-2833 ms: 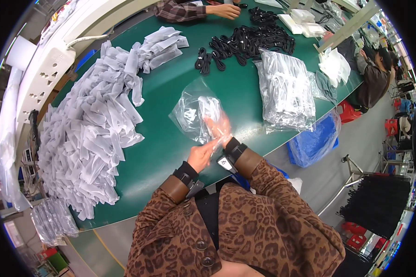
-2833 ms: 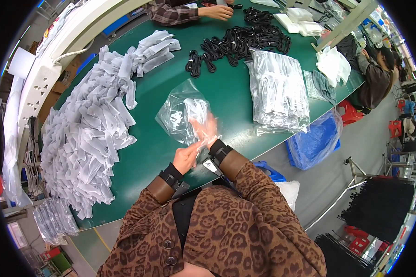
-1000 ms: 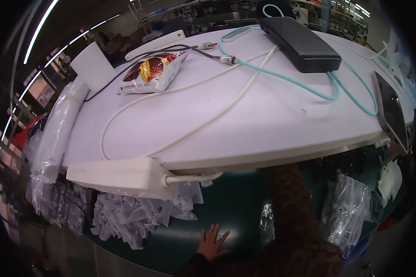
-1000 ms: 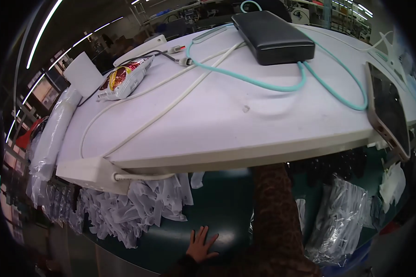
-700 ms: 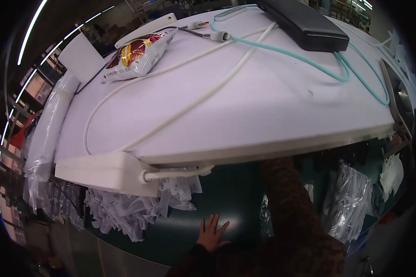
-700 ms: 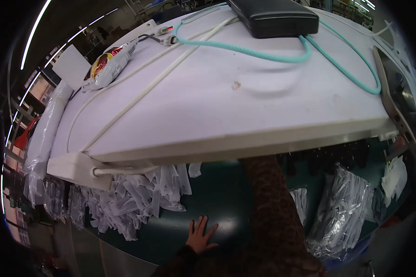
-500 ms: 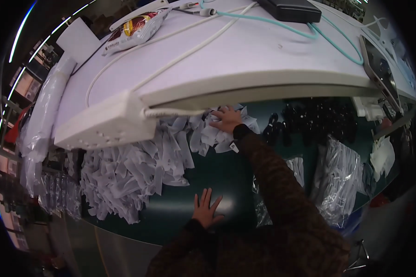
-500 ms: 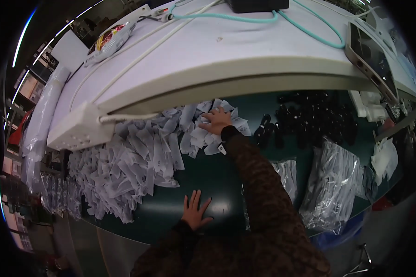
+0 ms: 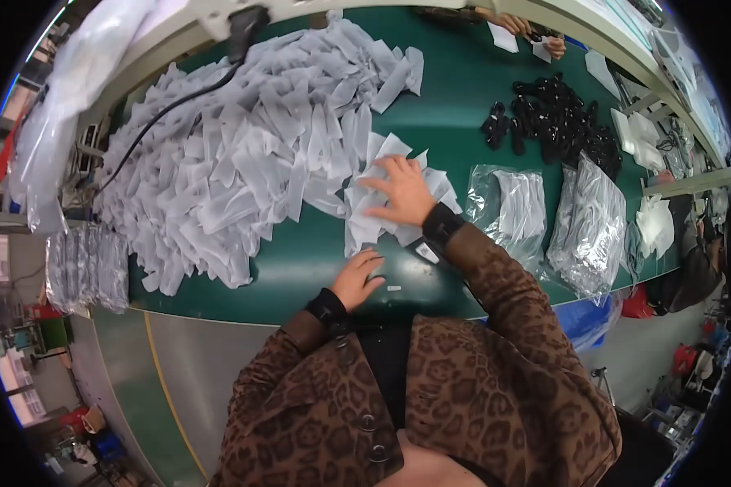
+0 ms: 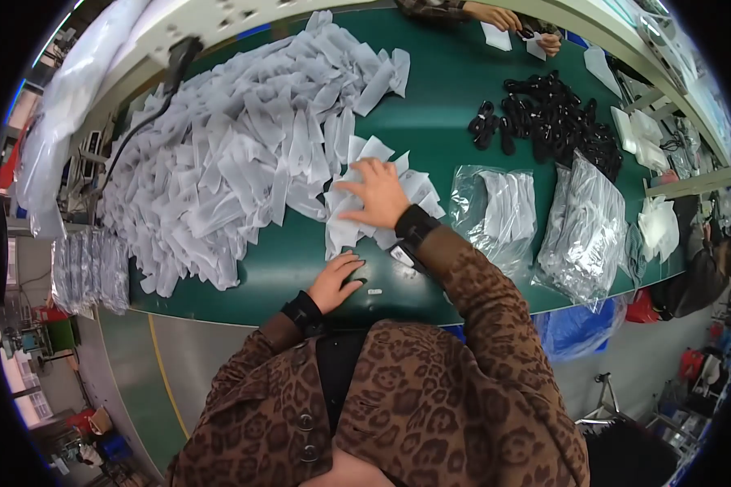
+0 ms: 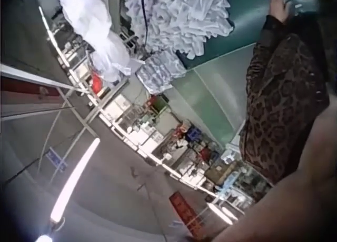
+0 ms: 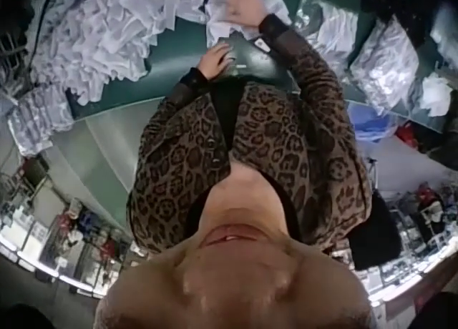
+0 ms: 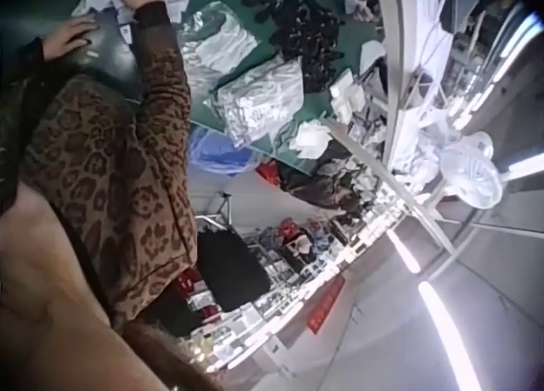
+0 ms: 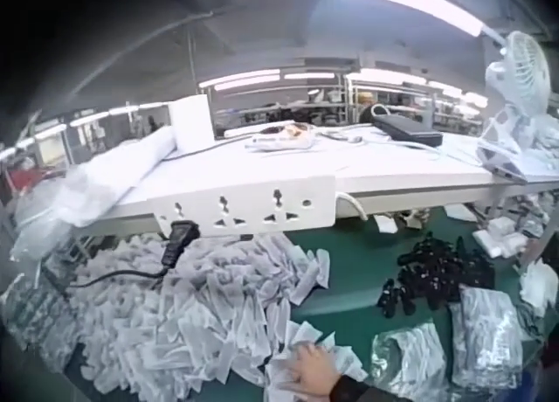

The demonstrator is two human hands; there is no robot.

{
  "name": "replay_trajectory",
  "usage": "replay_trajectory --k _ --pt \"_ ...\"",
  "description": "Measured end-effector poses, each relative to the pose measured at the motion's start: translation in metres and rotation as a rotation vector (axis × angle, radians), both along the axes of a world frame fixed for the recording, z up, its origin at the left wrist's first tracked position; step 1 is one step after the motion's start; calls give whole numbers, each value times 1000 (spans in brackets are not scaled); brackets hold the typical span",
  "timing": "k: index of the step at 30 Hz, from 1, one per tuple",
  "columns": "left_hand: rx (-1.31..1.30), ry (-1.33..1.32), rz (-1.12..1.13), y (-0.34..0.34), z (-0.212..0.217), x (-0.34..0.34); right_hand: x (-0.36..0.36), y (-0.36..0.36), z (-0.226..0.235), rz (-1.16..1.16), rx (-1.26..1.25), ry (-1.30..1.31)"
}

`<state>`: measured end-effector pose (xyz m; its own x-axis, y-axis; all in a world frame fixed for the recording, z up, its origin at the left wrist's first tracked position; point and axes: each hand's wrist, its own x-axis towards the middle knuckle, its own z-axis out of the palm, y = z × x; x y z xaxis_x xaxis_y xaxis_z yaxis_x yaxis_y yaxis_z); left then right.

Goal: The person packages items by hand, picking up a plastic bag, placing several small white-wrapped objects into it one at a time, and then setting the filled bag aside on the table.

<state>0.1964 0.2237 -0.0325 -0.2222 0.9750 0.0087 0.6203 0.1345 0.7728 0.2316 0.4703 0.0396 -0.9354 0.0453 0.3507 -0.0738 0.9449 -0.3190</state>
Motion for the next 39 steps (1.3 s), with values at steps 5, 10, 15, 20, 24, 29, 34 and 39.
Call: replay_trajectory --k 5,10,15,20,24,29,34,39 --pt "-68 -170 61 -27 21 -13 12 -58 -19 118 172 -203" --pt "-61 -333 111 -48 26 -30 14 -45 -36 -45 -103 -36" --pt "252 -173 238 -41 57 -42 28 -48 32 -336 -1023 185" --pt "537 143 372 -13 117 -55 42 -82 58 -145 -1891 41" --pt "211 -233 15 -9 114 -49 47 -101 49 -45 -2148 -15" --pt "-215 -109 -45 -14 48 -24 92 -83 -21 -324 -1862 -202" --pt "-112 319 -88 -17 24 -3 131 -97 -20 -400 -504 -138" --pt "109 382 25 -29 16 5 123 -113 -11 -270 -505 -137"
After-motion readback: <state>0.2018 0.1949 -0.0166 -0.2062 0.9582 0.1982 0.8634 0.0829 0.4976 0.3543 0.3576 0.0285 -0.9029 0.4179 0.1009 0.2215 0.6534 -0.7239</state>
